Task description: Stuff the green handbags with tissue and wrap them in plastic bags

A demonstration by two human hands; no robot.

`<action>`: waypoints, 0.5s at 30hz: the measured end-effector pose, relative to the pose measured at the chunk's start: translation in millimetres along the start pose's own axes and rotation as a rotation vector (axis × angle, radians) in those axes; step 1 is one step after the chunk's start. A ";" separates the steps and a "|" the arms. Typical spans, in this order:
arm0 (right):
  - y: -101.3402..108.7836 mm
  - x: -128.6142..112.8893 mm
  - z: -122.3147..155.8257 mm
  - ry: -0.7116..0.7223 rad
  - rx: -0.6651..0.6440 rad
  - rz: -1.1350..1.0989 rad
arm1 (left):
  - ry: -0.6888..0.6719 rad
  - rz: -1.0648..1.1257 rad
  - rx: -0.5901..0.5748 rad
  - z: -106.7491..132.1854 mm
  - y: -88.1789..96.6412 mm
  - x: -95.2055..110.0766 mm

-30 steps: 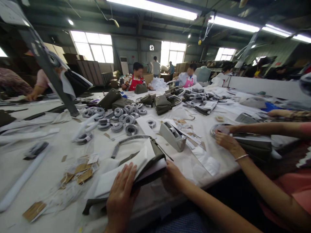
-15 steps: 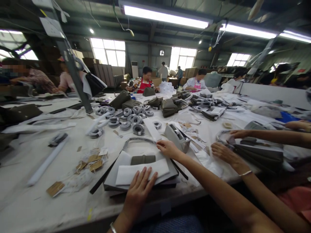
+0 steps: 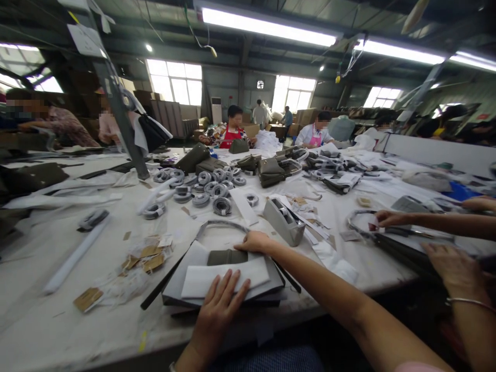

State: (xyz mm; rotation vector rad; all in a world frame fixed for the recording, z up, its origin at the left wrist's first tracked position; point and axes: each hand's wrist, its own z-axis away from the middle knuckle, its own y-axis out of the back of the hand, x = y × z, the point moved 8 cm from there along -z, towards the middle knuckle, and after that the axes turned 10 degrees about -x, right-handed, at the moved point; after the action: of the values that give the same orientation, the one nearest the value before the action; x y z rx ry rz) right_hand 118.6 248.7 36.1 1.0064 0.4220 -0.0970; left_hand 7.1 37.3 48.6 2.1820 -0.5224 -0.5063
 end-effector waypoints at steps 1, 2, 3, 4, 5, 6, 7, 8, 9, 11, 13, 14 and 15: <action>-1.9 -1.7 -1.6 0.030 0.005 -0.033 | 0.006 0.006 0.003 0.1 -0.6 -0.3; -3.3 -3.4 -3.4 0.062 0.012 -0.072 | 0.011 0.008 0.005 0.2 -0.3 -0.7; -4.1 -4.6 -5.2 0.092 0.023 -0.116 | 0.011 0.005 0.004 0.1 0.4 -0.8; -4.4 -5.0 -6.8 0.120 0.037 -0.164 | 0.005 -0.003 -0.002 -0.3 1.2 -0.5; -3.9 -4.4 -7.8 0.144 0.054 -0.214 | -0.006 -0.013 -0.017 -0.8 1.6 0.1; -2.6 -2.9 -8.1 0.167 0.073 -0.264 | -0.020 -0.023 -0.035 -1.5 1.7 0.9; -0.8 -0.9 -7.4 0.193 0.093 -0.313 | -0.028 -0.031 -0.047 -2.2 1.9 1.1; 1.4 1.7 -5.8 0.221 0.113 -0.359 | -0.032 -0.034 -0.054 -2.9 2.1 0.9; 3.8 4.7 -3.3 0.251 0.132 -0.401 | -0.028 -0.032 -0.051 -3.6 2.5 -0.1; 9.2 11.7 3.7 0.311 0.170 -0.472 | -0.005 -0.021 -0.022 -4.9 4.6 -5.1; 14.4 19.7 12.0 0.358 0.209 -0.523 | -0.004 -0.018 -0.030 -7.2 3.8 -10.4; 16.8 23.3 16.3 0.378 0.228 -0.541 | -0.011 -0.023 -0.046 -8.8 2.8 -13.2; 19.0 26.3 20.4 0.398 0.242 -0.558 | -0.018 -0.032 -0.063 -10.3 1.7 -16.1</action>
State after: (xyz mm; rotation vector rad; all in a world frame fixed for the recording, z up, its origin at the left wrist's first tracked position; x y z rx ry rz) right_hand 153.9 244.8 50.5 1.1232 1.0713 -0.4623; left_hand -1.3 51.2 58.9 2.1301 -0.4760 -0.5525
